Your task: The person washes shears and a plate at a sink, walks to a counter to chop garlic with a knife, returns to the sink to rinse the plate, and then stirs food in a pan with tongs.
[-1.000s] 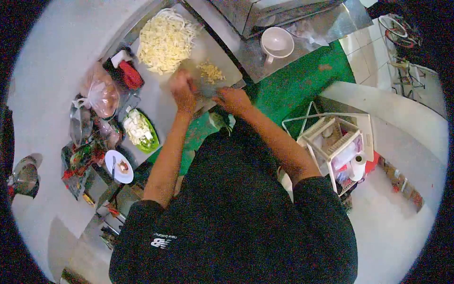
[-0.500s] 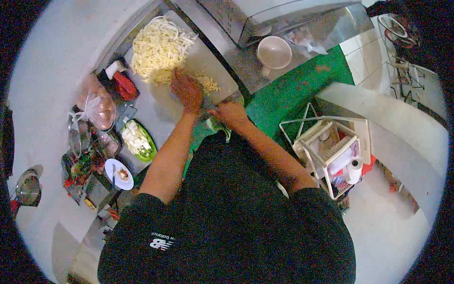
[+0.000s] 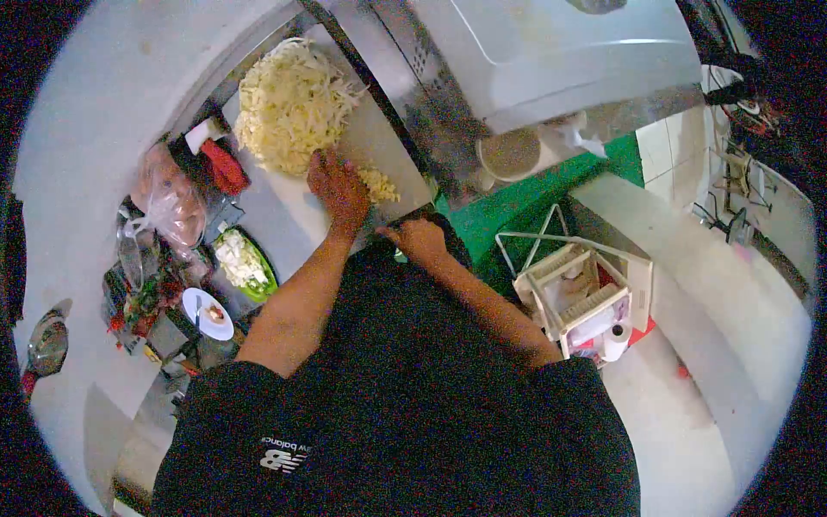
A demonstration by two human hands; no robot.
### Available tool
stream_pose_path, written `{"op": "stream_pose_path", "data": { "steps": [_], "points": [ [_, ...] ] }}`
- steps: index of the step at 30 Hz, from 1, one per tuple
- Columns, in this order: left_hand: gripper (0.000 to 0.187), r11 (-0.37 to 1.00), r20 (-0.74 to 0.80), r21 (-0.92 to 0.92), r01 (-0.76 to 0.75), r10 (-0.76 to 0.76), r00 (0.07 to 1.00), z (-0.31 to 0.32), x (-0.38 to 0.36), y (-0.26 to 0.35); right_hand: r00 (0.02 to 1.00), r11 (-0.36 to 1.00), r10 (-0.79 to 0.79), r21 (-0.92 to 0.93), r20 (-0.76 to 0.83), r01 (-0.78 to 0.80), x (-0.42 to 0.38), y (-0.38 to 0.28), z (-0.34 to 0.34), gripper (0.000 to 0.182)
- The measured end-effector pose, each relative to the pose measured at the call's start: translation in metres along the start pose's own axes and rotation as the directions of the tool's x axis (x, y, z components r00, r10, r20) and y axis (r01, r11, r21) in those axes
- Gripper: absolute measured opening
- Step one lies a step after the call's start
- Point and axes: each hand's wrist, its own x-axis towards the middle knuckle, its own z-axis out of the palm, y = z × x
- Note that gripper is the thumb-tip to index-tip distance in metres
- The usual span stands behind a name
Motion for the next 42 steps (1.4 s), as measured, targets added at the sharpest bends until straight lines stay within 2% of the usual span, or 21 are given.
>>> {"op": "stream_pose_path", "data": {
  "steps": [4,6,7,9,10,12,13,15,20,22,24,28,30,32,33,35,36,37,39,40,42],
  "points": [
    [0.052,1.0,0.016,-0.013,0.008,-0.007,1.0,0.002,-0.002,-0.002,0.996,1.0,0.02,-0.004,0.09,-0.02,0.003,0.0,-0.002,0.076],
    [0.052,1.0,0.01,0.002,-0.001,0.001,1.0,0.004,0.0,-0.004,0.989,0.997,-0.062,0.045,-0.135,0.068,0.005,-0.002,0.0,0.074],
    [0.052,0.999,0.051,0.031,0.015,-0.016,0.999,0.006,-0.001,-0.004,0.99,0.997,-0.064,0.041,-0.128,0.07,0.007,0.0,-0.001,0.074],
    [0.052,0.997,0.104,0.068,0.046,-0.053,0.993,0.004,0.0,-0.002,0.992,0.997,0.046,-0.068,0.116,-0.038,0.008,-0.001,-0.008,0.071],
    [0.052,0.997,0.114,0.046,0.058,-0.063,0.992,0.003,-0.002,-0.002,0.99,0.997,0.045,-0.069,0.134,-0.036,0.008,-0.004,-0.008,0.071],
    [0.052,0.996,0.127,0.031,0.084,-0.088,0.988,0.001,-0.004,-0.003,0.997,0.997,0.055,-0.055,0.046,-0.053,0.008,-0.004,-0.005,0.069],
    [0.052,0.995,0.147,0.047,0.085,-0.091,0.985,0.0,-0.005,-0.004,0.997,0.997,0.053,-0.056,0.062,-0.05,0.005,-0.005,-0.003,0.069],
    [0.052,0.994,0.168,0.057,0.09,-0.099,0.981,0.002,-0.004,-0.004,0.994,0.993,0.081,-0.082,-0.07,-0.087,0.003,-0.005,-0.001,0.068],
    [0.055,0.993,0.193,0.03,0.115,-0.119,0.974,-0.003,-0.001,-0.003,0.994,0.991,0.09,-0.099,-0.055,-0.095,0.0,-0.01,-0.002,0.067],
    [0.056,0.994,0.163,-0.011,0.104,-0.101,0.981,-0.003,-0.001,-0.003,0.992,0.987,0.102,-0.115,-0.068,-0.11,-0.002,-0.012,-0.001,0.068],
    [0.057,0.994,0.119,-0.059,0.093,-0.085,0.989,-0.004,-0.003,-0.003,0.998,0.992,0.031,-0.121,-0.063,-0.038,-0.005,-0.011,0.001,0.066],
    [0.053,0.985,-0.073,-0.169,-0.035,0.023,0.997,-0.012,0.0,-0.001,0.997,0.978,-0.024,-0.21,-0.079,0.007,-0.019,-0.016,-0.005,0.063],
    [0.051,0.975,-0.14,-0.204,-0.083,0.054,0.989,-0.023,0.001,-0.003,0.98,0.968,-0.16,-0.214,-0.12,0.131,-0.026,-0.012,-0.001,0.055],
    [0.04,0.913,-0.275,-0.348,-0.211,0.116,0.954,-0.039,0.006,-0.01,0.966,0.964,-0.208,-0.198,-0.153,0.176,-0.026,-0.011,0.001,0.055],
    [0.04,0.909,-0.283,-0.354,-0.219,0.119,0.952,-0.052,0.005,-0.016,0.954,0.96,-0.25,-0.174,-0.165,0.221,-0.028,-0.012,0.001,0.055],
    [0.027,0.855,-0.196,-0.519,-0.025,-0.09,0.977,-0.079,0.005,-0.032,0.953,0.962,-0.244,-0.165,-0.181,0.216,-0.03,-0.012,-0.002,0.051],
    [0.019,0.874,-0.237,-0.486,0.019,-0.153,0.96,-0.091,0.003,-0.039,0.951,0.965,-0.243,-0.15,-0.191,0.216,-0.029,-0.01,-0.004,0.047],
    [0.019,0.871,-0.243,-0.491,0.01,-0.149,0.959,-0.101,0.0,-0.045,0.949,0.964,-0.243,-0.155,-0.201,0.214,-0.028,-0.007,-0.005,0.047],
    [0.019,0.753,-0.064,-0.633,0.181,-0.283,0.957,-0.111,-0.009,-0.062,0.924,0.96,-0.279,-0.091,-0.261,0.264,-0.024,0.002,-0.002,0.047],
    [0.019,0.753,-0.069,-0.635,0.174,-0.28,0.958,-0.112,-0.014,-0.067,0.921,0.959,-0.281,-0.094,-0.268,0.266,-0.022,0.004,-0.004,0.047],
    [0.021,0.779,0.132,-0.613,0.135,-0.068,0.989,-0.103,-0.027,-0.078,0.908,0.94,-0.337,-0.029,-0.248,0.34,-0.024,0.0,-0.01,0.045]
  ]
}}
